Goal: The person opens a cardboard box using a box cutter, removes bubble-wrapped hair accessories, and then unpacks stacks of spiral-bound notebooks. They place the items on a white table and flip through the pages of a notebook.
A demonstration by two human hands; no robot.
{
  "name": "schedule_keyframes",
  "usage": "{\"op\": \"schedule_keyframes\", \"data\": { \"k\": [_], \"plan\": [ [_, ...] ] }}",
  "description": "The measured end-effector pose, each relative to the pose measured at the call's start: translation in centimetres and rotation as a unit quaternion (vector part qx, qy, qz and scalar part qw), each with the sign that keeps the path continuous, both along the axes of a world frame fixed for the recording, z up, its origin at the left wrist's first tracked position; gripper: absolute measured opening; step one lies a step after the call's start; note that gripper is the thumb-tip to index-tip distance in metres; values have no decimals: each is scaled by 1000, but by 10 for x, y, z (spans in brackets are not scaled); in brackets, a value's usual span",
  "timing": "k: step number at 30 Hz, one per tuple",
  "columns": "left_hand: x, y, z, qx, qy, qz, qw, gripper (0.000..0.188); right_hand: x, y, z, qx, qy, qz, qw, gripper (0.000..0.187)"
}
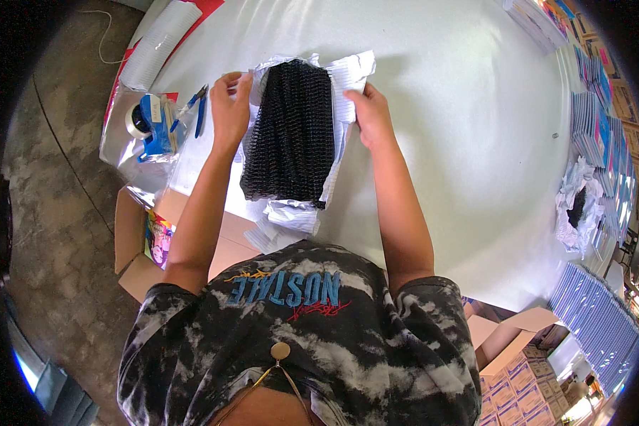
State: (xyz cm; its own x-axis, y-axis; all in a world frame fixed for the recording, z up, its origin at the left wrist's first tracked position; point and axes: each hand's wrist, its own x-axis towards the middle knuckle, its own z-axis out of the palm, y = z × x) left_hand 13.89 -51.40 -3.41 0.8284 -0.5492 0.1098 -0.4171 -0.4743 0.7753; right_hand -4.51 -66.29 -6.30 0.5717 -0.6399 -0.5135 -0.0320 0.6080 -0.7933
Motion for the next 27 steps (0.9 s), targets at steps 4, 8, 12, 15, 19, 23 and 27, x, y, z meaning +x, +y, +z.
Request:
{"op": "schedule_keyframes", "data": {
  "k": [4, 8, 12, 15, 19, 23, 27],
  "plan": [
    [-44, 24, 36, -5, 135, -11, 991, 51, -23, 28, -3, 7, -7, 20, 1000, 27],
    [-40, 27, 14, 21, 51, -16, 998, 56, -24, 29, -12, 62, 8, 8, 998, 28],
    [-5, 15, -35, 19, 200, 57, 978, 82, -21, 26, -14, 79, 10, 47, 996, 35],
    [-17, 8, -20, 5, 271, 45, 962, 95, -13, 38, 9, 145, -48, 31, 988, 49],
    [-30, 5, -13, 33, 297, 28, 954, 109, -7, 53, 13, 44, -44, 86, 994, 63],
    [-75, 6, 15, 147, 54, 49, 986, 107, -9, 54, 20, 62, -37, 74, 995, 61],
    [-86, 15, 44, 73, -18, 3, 997, 94, -20, 54, 11, 104, -73, 9, 992, 51]
  ]
}}
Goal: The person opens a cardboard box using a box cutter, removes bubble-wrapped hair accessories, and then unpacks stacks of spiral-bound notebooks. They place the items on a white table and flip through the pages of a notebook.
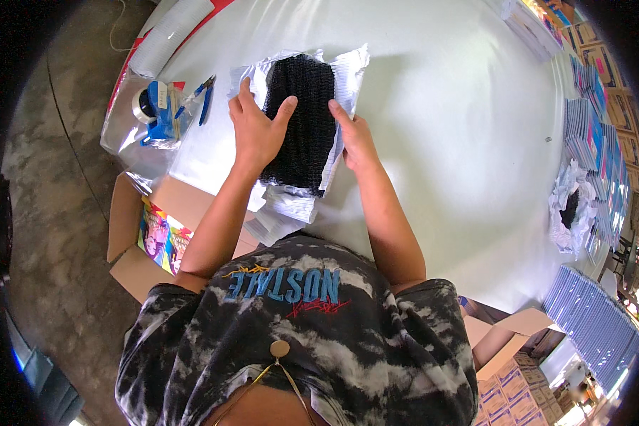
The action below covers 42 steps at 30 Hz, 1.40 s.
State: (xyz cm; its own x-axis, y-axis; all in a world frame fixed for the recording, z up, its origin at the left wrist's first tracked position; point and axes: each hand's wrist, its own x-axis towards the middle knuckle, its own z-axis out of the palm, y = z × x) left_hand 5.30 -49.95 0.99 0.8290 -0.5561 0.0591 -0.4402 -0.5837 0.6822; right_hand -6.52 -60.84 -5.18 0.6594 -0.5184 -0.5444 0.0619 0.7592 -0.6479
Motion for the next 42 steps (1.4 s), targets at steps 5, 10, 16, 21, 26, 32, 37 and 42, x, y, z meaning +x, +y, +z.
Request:
{"op": "schedule_keyframes", "data": {
  "k": [5, 10, 16, 21, 26, 32, 37, 42],
  "plan": [
    [25, 15, -2, 60, 183, -17, 981, 92, -13, -3, -1, -297, 133, -32, 945, 49],
    [47, 21, -24, 5, 456, -46, 889, 84, -2, 34, 72, -499, 54, -51, 863, 60],
    [54, 20, -27, -54, 589, -70, 803, 83, 5, 28, 28, -372, 111, 44, 921, 72],
    [61, 19, -20, -36, 611, -85, 786, 97, 6, 8, 42, -262, 80, 111, 955, 51],
    [71, 22, -39, -23, 628, -58, 775, 101, 10, 9, 43, -268, 58, 132, 952, 41],
    [67, 26, -33, -24, 619, -72, 782, 103, 6, 10, 31, -412, 162, 169, 880, 52],
    [67, 22, -31, -22, 617, -78, 783, 101, 13, 3, 50, -326, 124, 206, 914, 53],
    [68, 15, -22, -72, 632, -138, 759, 93, 26, 4, 32, -182, 20, 138, 973, 59]
  ]
}}
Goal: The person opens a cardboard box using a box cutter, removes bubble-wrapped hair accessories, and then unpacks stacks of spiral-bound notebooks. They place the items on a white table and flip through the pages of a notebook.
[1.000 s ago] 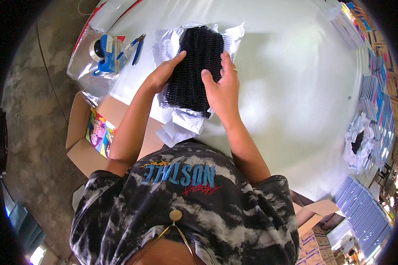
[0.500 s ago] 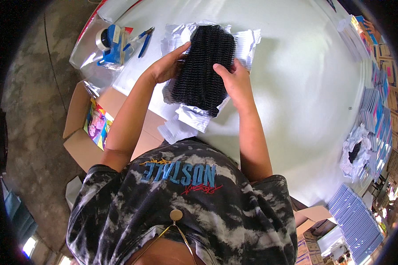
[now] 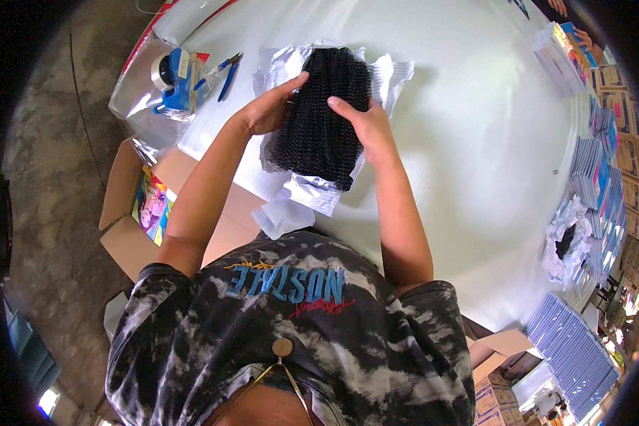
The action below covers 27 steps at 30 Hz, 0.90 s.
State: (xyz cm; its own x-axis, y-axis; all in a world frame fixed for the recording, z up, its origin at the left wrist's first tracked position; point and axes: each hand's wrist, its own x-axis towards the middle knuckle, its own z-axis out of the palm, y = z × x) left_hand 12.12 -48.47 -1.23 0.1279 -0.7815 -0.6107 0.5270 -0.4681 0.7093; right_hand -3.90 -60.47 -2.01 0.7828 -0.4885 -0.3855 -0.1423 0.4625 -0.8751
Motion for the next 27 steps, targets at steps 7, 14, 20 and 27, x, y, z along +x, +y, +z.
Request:
{"op": "schedule_keyframes", "data": {
  "k": [7, 14, 20, 27],
  "plan": [
    [-15, -3, 8, 7, 117, 23, 993, 74, 0, -4, -2, 147, -19, 1, 989, 59],
    [-30, 2, 11, -96, -117, 101, 983, 91, 9, 0, 1, 79, -92, 33, 992, 68],
    [38, -2, 87, -298, -481, 7, 825, 90, 61, -40, 78, -401, -237, 66, 882, 78],
    [125, 14, 65, -171, -805, -127, 554, 61, 102, -70, -3, -595, -268, 188, 734, 47]
  ]
}}
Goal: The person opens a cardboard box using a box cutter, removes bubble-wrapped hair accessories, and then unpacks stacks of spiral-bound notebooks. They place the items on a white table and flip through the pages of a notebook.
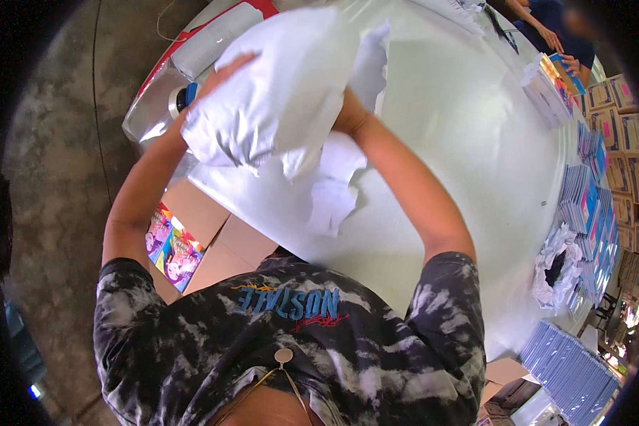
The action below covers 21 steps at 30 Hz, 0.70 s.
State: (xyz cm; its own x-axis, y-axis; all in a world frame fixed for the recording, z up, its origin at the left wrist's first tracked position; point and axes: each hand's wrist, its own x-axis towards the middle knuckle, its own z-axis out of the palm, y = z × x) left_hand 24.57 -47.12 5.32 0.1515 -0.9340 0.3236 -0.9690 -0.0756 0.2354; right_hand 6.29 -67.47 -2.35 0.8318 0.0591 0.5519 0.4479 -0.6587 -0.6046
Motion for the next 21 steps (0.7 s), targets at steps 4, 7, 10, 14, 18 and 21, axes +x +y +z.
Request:
{"op": "schedule_keyframes", "data": {
  "k": [4, 7, 10, 14, 18, 21],
  "plan": [
    [-13, 46, -31, 374, 83, -12, 924, 54, -7, 58, -34, 436, 344, 97, 826, 63],
    [-28, 65, -41, 284, 94, 12, 954, 69, -19, 87, -53, 75, 257, 49, 962, 63],
    [-35, 64, -7, 376, -15, -24, 926, 78, -23, 80, -64, -237, 78, 32, 968, 61],
    [-54, 72, 1, 308, 182, 41, 933, 86, -14, 82, -70, -172, 87, 38, 980, 61],
    [-108, 95, -29, 137, 117, 189, 965, 104, -3, 99, -72, 500, 306, 122, 801, 61],
    [-147, 105, -42, 145, 70, 300, 940, 105, 4, 103, -69, 718, 336, 110, 599, 61]
  ]
}}
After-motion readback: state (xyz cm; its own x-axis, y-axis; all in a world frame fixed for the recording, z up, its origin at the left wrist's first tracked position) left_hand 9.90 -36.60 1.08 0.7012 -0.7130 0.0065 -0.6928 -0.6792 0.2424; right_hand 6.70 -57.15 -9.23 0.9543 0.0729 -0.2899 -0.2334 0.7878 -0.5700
